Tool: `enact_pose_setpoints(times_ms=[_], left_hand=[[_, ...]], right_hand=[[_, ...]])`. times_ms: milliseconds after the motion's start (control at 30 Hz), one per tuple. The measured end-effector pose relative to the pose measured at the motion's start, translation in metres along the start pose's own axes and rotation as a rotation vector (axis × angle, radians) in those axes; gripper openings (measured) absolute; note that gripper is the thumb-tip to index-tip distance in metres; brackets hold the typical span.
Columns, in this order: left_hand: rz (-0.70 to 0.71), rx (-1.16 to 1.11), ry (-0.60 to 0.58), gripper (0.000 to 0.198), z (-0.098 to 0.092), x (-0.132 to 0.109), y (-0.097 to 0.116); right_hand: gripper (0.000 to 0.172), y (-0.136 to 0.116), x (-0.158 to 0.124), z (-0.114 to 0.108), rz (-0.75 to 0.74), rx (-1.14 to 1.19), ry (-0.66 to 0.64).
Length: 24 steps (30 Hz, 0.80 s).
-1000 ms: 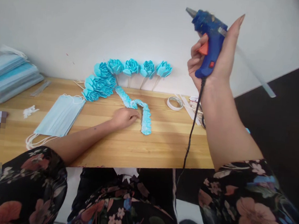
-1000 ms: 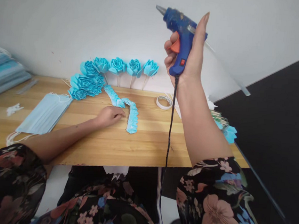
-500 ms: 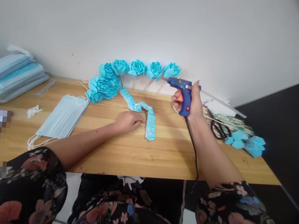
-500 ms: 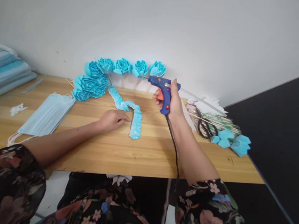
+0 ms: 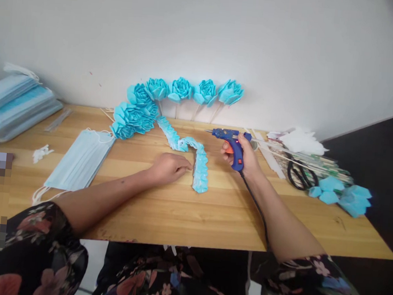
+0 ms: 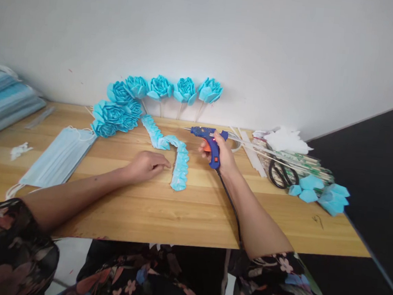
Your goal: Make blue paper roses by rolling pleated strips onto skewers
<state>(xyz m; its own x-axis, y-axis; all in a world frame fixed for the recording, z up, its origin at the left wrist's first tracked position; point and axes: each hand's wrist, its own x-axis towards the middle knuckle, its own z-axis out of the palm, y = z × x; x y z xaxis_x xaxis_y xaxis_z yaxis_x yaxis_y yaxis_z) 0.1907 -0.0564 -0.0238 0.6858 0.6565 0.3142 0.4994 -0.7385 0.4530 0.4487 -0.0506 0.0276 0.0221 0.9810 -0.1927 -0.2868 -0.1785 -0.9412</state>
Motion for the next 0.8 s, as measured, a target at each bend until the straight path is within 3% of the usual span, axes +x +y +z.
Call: enact_pose_setpoints(times_ms=[167, 467, 800], left_hand=[[0.042, -0.007, -0.012, 0.031, -0.002, -0.003, -0.001], [0.070, -0.029, 0.028, 0.030, -0.001, -0.002, -0.004], [0.058, -0.010, 0.014, 0.030, 0.000, -0.002, -0.005]], right_hand=[[0.058, -0.002, 0.001, -0.002, -0.037, 0.078, -0.009], [0.060, -0.015, -0.018, -0.025, -0.157, -0.191, -0.027], [0.062, 0.004, -0.018, -0.022, -0.143, -0.203, -0.017]])
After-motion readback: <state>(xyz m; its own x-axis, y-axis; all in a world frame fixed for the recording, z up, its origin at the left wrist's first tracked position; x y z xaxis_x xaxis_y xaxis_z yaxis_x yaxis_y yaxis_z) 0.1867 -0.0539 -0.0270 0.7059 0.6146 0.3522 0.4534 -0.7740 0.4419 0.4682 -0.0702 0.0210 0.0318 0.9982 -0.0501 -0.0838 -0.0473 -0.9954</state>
